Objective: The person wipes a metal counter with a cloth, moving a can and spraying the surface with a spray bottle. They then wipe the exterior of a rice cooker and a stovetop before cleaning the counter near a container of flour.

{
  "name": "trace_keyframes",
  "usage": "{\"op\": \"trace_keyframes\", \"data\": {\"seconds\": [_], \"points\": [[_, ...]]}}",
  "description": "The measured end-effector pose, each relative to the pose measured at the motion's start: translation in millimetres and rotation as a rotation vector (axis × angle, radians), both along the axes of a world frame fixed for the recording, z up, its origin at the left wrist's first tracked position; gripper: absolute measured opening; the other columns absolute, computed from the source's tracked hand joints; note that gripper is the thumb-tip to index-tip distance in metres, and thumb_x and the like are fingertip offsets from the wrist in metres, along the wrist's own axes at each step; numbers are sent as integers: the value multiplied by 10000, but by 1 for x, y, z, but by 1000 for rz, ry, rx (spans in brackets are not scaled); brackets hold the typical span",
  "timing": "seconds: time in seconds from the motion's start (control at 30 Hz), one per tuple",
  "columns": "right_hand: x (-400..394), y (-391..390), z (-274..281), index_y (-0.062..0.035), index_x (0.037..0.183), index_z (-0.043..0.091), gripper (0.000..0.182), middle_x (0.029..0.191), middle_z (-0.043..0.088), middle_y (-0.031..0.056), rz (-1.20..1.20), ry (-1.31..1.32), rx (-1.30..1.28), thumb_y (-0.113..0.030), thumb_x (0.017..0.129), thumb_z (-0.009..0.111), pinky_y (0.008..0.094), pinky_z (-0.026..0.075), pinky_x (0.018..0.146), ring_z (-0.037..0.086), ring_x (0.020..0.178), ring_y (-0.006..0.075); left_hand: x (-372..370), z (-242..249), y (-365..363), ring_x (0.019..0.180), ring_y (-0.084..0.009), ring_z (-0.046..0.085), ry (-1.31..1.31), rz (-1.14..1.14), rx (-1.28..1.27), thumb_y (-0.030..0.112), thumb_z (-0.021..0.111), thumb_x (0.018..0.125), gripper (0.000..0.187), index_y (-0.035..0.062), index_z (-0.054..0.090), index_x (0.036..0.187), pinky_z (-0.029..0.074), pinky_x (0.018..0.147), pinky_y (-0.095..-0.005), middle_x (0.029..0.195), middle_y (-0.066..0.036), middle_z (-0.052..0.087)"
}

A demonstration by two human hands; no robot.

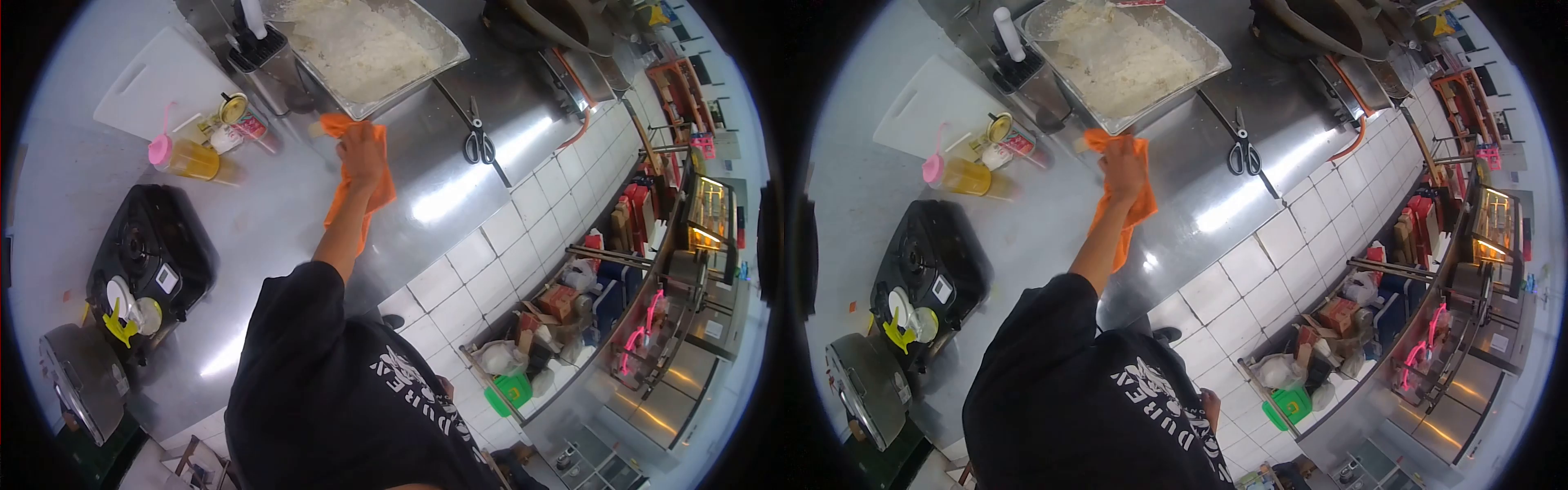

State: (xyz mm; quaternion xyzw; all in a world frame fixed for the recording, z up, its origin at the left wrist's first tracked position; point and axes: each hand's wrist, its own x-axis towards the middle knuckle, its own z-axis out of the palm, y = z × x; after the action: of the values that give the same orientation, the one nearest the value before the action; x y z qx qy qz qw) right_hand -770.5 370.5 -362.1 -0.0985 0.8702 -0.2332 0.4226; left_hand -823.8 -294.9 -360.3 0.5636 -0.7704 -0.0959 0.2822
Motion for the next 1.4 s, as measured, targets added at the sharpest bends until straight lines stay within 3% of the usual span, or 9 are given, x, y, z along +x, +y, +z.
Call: {"op": "trace_keyframes", "data": {"seconds": [0.13,0.3,0.53,0.6,0.77,0.87,0.97,1.23,1.4], "points": [[4,-40,47,39,1096,688,322,873,729,158,-449,-128,87,-150,933,485,318,531,691,693,785,208,-42,-3,9,1079,-333,496,-127,218,27,341,623,885,403,111,558,1209,374,896,-472,1134,-140,520],[3,6,-2,27,1090,698,299,887,729,154,86,-30,116,-143,929,511,305,518,689,671,766,192,-50,1,24,1104,-337,474,-8,-47,158,375,626,882,499,65,529,1260,348,932,-483,1160,-162,508],[22,9,18,41,1148,656,335,885,733,149,-392,-53,6,-161,939,489,261,491,596,643,676,153,-95,6,11,1064,-346,482,-123,379,118,363,610,862,482,42,534,1214,363,898,-485,1147,-192,520],[23,15,14,42,1147,656,336,887,732,150,-291,-35,21,-160,938,489,263,493,598,647,684,155,-91,1,6,1044,-348,495,-142,171,135,396,619,847,502,39,556,1194,371,880,-484,1125,-190,529],[21,17,18,44,1146,656,336,891,730,155,-411,-54,28,-159,937,487,267,500,606,656,704,162,-62,14,8,1036,-361,504,51,225,25,431,640,825,503,45,591,1144,364,877,-480,1107,-164,546],[24,18,23,45,1146,656,337,894,729,158,-429,-53,39,-158,937,487,270,503,610,661,716,166,-73,17,12,1081,-319,489,-147,274,250,414,619,851,465,81,569,1172,348,890,-463,1113,-141,526],[23,15,18,46,1145,656,337,896,728,161,-433,-60,29,-157,936,486,273,507,614,667,728,171,-70,5,24,1090,-313,482,-138,-69,102,407,613,864,456,62,566,1159,351,910,-466,1129,-138,516],[22,-12,36,52,1141,657,344,917,724,181,-639,-77,8,-165,933,490,278,520,639,678,759,184,-58,9,39,1302,-392,395,-105,-71,12,298,565,911,590,-21,448,1393,283,1126,-481,1371,-211,458],[35,-1,27,69,1130,658,347,903,724,189,-337,-34,50,-163,935,490,298,529,668,683,776,194,-120,-16,4,1355,-388,358,-179,-153,9,262,550,928,550,-34,454,1381,280,1153,-446,1416,-219,434]]}}
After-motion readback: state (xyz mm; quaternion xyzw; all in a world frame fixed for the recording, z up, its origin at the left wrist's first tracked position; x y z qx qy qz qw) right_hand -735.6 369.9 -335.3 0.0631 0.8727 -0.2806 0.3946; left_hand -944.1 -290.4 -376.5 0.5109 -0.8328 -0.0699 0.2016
